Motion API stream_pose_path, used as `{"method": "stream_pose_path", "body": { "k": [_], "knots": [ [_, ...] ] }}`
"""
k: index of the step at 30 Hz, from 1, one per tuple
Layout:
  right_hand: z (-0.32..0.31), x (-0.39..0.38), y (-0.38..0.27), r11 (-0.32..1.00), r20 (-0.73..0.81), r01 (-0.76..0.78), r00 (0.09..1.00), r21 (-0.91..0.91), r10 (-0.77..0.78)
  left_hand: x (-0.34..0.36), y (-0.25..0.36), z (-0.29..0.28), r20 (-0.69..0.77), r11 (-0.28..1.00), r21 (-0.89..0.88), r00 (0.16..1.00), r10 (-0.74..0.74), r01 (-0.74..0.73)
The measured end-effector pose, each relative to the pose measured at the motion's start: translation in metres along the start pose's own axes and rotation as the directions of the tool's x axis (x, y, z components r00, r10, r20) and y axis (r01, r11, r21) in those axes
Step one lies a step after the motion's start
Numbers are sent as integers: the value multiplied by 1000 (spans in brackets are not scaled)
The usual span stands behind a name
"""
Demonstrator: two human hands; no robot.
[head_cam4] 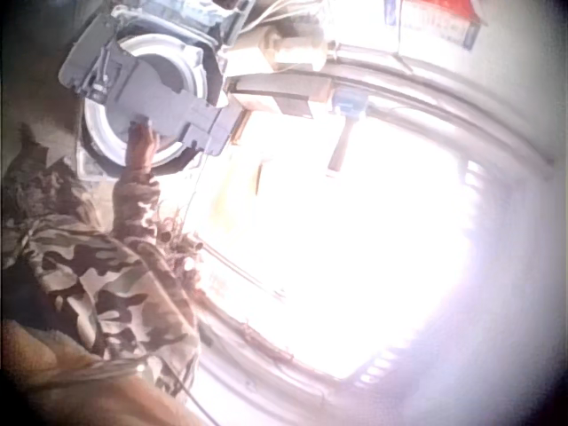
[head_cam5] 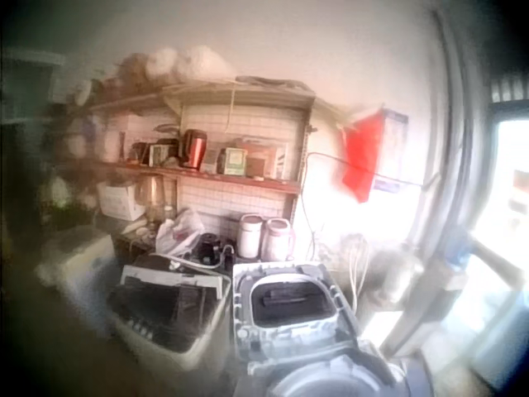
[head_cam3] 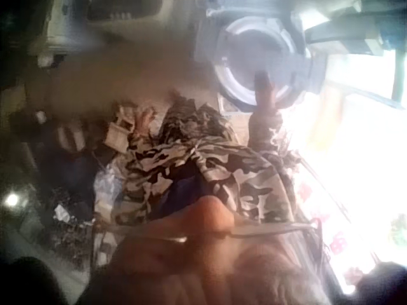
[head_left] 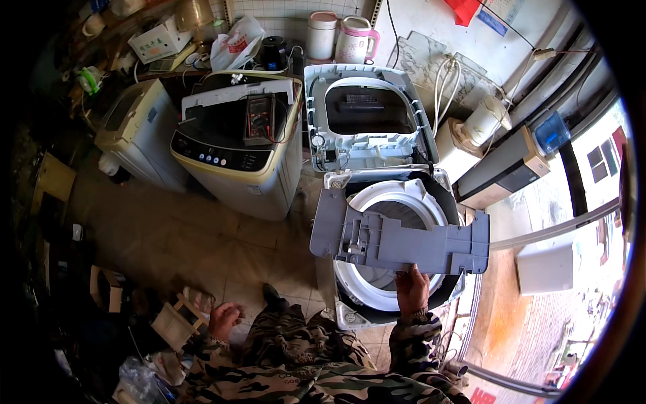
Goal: The person uses a screwdriver to remove screws from the top panel of a disassembled washing machine. They then lift the panel off, set it aside, and proceed to remove screws from the front panel of the machine.
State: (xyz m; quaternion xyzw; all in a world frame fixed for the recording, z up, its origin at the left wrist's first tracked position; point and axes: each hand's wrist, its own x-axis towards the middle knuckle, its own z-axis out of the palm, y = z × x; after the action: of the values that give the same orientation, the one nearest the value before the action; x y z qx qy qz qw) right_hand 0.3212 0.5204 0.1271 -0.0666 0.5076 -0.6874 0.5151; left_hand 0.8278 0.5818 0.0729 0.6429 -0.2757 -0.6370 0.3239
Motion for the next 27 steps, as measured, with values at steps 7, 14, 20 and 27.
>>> {"method": "stream_pose_path", "body": {
  "k": [7,14,20,27],
  "knots": [
    [62,-12,24,999,-64,41,997,8,-41,44,52,-48,120,996,70,992,41,-49],
    [71,-11,29,999,-28,26,999,29,-25,111,136,12,390,999,36,921,17,-33],
    [50,35,39,1000,-51,15,999,25,-14,175,178,89,477,993,111,875,-87,38],
    [68,113,26,999,13,-41,999,13,41,237,221,146,531,977,148,821,-209,153]
  ]
}}
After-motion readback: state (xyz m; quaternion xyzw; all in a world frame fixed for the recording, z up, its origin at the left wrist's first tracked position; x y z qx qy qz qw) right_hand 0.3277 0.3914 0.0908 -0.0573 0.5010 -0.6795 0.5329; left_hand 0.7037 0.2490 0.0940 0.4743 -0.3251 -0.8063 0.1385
